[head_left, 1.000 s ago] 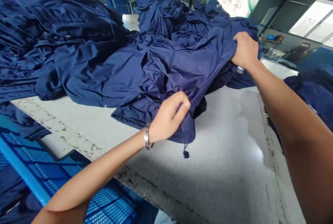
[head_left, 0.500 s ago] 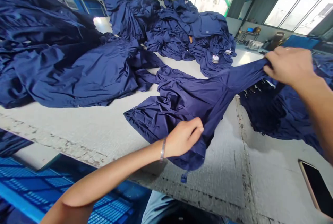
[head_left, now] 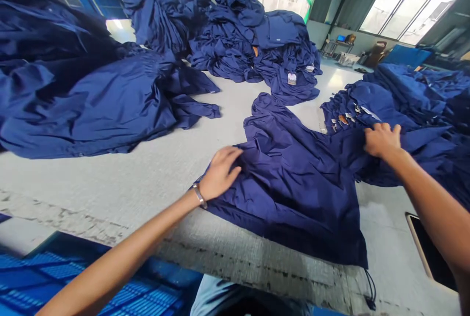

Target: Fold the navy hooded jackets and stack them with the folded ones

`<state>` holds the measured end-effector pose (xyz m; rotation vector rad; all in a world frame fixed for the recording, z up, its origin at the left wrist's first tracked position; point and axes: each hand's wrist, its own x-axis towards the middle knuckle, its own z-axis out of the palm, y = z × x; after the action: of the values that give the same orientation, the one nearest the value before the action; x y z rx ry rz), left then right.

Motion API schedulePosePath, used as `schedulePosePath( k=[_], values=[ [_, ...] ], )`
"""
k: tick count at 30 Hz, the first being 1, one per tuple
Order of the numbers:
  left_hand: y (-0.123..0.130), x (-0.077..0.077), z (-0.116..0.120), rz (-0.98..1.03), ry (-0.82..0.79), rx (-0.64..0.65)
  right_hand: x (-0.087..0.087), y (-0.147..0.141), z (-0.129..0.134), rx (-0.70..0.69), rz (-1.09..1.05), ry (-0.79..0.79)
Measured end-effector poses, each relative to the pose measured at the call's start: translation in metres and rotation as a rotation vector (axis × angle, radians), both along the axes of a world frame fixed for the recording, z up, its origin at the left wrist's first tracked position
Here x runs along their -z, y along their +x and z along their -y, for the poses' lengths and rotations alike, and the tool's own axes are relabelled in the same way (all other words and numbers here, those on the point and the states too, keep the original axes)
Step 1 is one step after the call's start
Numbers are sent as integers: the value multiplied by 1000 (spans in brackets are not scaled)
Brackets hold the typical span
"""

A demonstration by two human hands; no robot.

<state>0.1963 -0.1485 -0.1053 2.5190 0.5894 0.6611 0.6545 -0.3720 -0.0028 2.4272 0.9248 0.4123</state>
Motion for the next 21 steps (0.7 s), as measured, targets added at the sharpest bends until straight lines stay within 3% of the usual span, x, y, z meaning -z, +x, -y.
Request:
schedulePosePath(
  k=[3, 5, 8, 12, 14, 17, 19, 21],
  values=[
    [-4, 9, -39, -273, -5, -412, 7, -62, -53, -302, -111, 191],
    [0, 6, -36, -473, -80, -469, 15, -111, -100, -377, -340, 312],
    [11, -8, 7, -567, -118, -264, 33, -177, -173, -377, -661, 341],
    [17, -24, 77, -340, -143, 226, 64, -218, -239, -276, -922, 432],
    [13, -30, 89, -250, -227, 477, 77, -212, -246, -240, -996, 534],
    [9, -34, 67, -191, -460, 654, 92, -178, -225, -249, -1090, 713],
    [14, -30, 35, -112, -674, 569, 98, -148, -198, -235, -1376, 1067],
    [29, -19, 1, 13, -838, 368, 102, -120, -167, -150, -1754, 1496]
  ],
)
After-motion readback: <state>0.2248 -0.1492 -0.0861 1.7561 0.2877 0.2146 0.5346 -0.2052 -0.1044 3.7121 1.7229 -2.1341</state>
